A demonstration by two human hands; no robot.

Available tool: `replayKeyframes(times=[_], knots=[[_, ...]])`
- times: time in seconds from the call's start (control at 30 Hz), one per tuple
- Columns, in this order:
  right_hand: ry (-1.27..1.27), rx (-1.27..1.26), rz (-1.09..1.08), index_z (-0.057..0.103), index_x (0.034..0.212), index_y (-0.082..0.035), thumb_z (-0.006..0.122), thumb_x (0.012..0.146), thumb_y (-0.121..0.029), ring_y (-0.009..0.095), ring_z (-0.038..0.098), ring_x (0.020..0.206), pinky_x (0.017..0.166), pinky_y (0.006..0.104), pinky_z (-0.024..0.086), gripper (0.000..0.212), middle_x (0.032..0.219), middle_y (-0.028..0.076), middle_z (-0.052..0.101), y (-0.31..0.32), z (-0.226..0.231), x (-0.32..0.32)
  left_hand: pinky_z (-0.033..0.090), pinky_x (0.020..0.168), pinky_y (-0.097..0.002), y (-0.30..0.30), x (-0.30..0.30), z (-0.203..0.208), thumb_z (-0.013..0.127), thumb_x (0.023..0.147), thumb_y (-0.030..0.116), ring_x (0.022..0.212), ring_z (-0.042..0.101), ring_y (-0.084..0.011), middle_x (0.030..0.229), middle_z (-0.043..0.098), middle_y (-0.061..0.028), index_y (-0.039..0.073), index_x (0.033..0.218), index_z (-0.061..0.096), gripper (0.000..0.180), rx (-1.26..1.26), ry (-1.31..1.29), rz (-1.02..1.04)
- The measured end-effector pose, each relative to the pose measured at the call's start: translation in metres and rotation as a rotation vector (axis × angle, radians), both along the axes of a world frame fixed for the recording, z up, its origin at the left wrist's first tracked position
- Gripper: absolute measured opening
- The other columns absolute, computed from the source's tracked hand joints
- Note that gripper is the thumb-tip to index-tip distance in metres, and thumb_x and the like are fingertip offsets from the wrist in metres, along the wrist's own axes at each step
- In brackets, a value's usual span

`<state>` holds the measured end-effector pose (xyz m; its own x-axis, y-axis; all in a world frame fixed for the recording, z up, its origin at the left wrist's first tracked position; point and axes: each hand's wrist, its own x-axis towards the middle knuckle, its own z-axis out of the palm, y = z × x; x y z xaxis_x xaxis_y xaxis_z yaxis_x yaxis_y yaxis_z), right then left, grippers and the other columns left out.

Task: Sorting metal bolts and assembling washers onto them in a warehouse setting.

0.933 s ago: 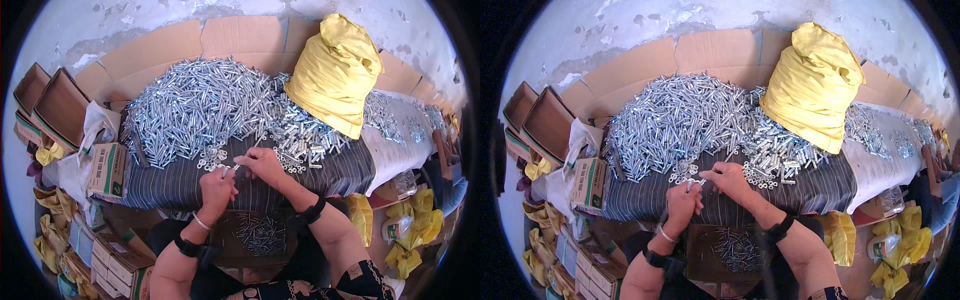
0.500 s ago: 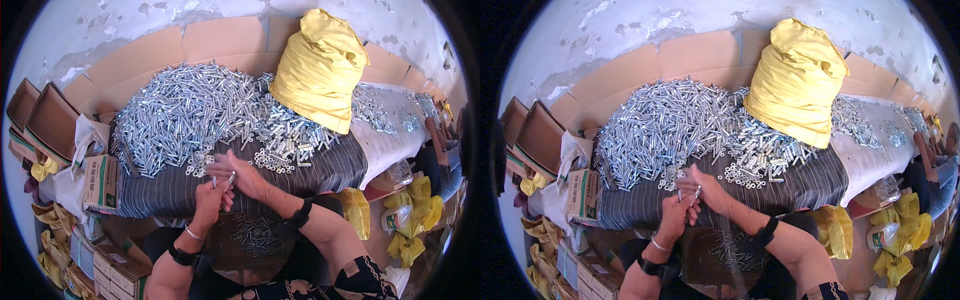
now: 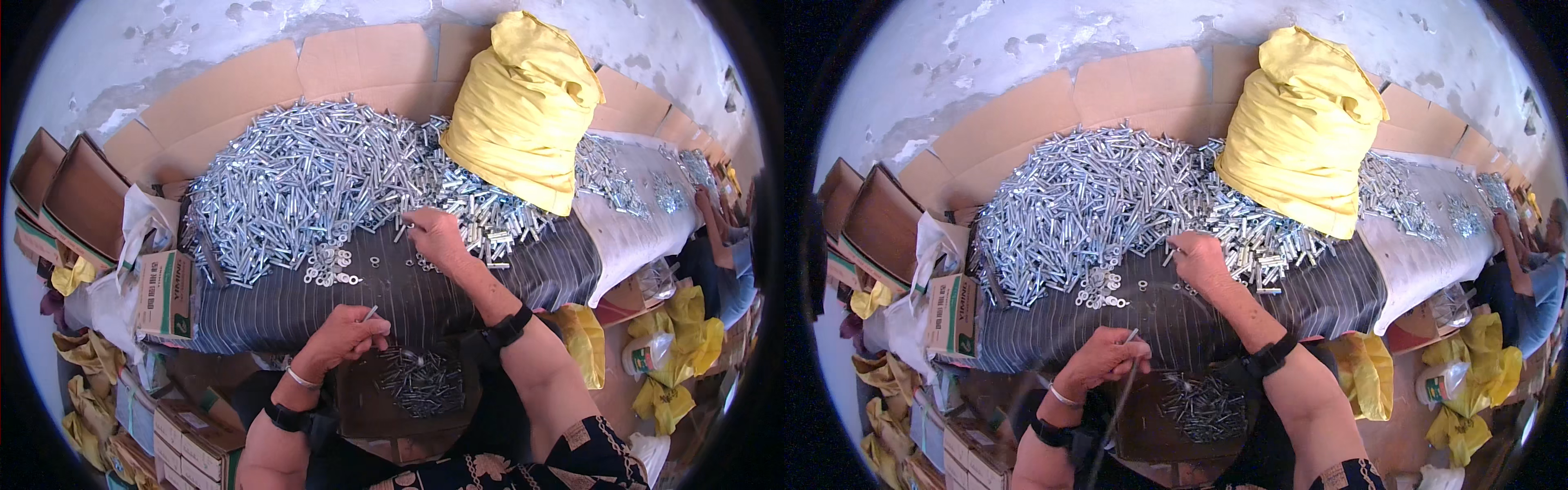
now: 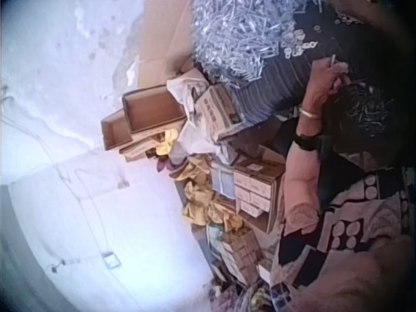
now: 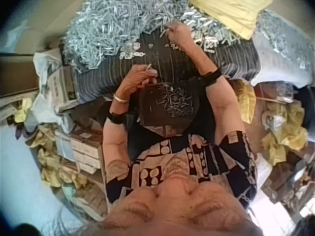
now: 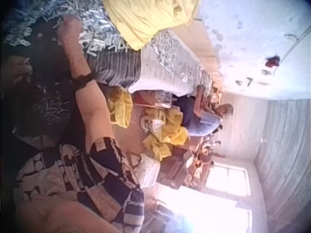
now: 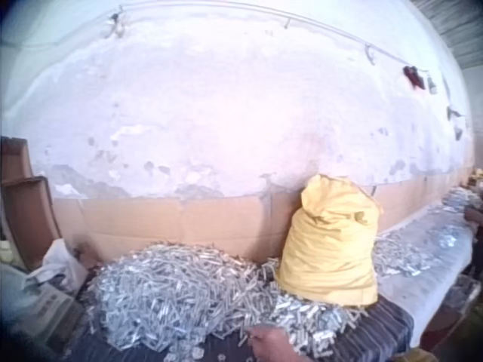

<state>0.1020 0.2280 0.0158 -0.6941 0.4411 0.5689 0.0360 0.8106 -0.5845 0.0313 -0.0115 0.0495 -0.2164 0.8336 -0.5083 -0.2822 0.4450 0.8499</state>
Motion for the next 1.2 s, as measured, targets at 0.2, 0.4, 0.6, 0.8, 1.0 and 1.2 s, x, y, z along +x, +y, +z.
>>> replayKeyframes(times=[0.2,0.4,0.6,0.8,1.0,1.2], knots=[[-0.142,0.374,0.037,0.063,0.085,-0.002,0.058,0.066,0.003,0.032,0.061,0.082,0.07,0.0407,0.05,0.02,0.084,0.014,0.06,-0.009,-0.015,-0.011,0.048,0.056,-0.0234,0.004,-0.01,-0.018,0.055,0.093,0.015,0.066,0.06,-0.0121,0.082,0.063,-0.0127,-0.002,0.093,0.058,0.017,0.243,-0.324,0.178],[-0.151,0.359,-0.03,0.059,0.075,-0.003,0.063,0.066,-0.002,0.031,0.06,0.077,0.065,0.0402,0.05,0.011,0.078,0.014,0.056,-0.015,-0.013,-0.011,0.051,0.094,-0.0435,0.008,-0.012,-0.028,0.05,0.095,0.01,0.094,0.064,-0.0322,0.094,0.062,-0.0191,-0.007,0.094,0.057,0.019,0.483,-0.48,0.358],[-0.063,-0.48,0.193,0.063,0.095,0.002,0.064,0.077,-0.007,0.022,0.063,0.064,0.057,0.0304,0.051,0.02,0.077,0.013,0.064,-0.052,0.016,0.0,0.049,0.096,-0.0454,0.014,-0.005,-0.02,0.052,0.094,0.012,0.104,0.06,-0.0369,0.104,0.061,-0.0206,-0.009,0.103,0.056,0.023,0.419,-0.556,0.455],[-0.048,-0.639,0.358,0.064,0.099,0.001,0.059,0.084,-0.003,0.013,0.062,0.063,0.056,0.0246,0.05,0.016,0.075,0.007,0.063,-0.066,0.019,0.011,0.051,0.094,-0.0439,0.011,-0.006,-0.026,0.055,0.092,0.008,0.102,0.061,-0.0355,0.103,0.061,-0.0232,-0.006,0.105,0.054,0.019,0.438,-0.523,0.517],[-0.145,0.121,-0.185,0.067,0.077,-0.004,0.057,0.072,-0.003,0.034,0.064,0.076,0.069,0.0428,0.053,0.01,0.08,0.016,0.065,0.017,0.017,0.044,0.058,0.081,-0.0334,0.013,-0.011,-0.013,0.059,0.088,0.003,0.09,0.066,-0.0286,0.098,0.064,-0.0199,-0.004,0.099,0.057,0.014,0.375,-0.436,0.507],[-0.574,0.309,-0.215,0.065,0.072,-0.005,0.06,0.07,-0.011,0.035,0.064,0.072,0.067,0.0453,0.052,0.008,0.075,0.017,0.063,0.011,0.01,0.066,0.055,0.055,-0.022,0.007,-0.012,-0.005,0.063,0.087,0.008,0.078,0.069,-0.018,0.094,0.067,-0.019,-0.002,0.098,0.059,0.015,0.288,-0.343,0.499]])
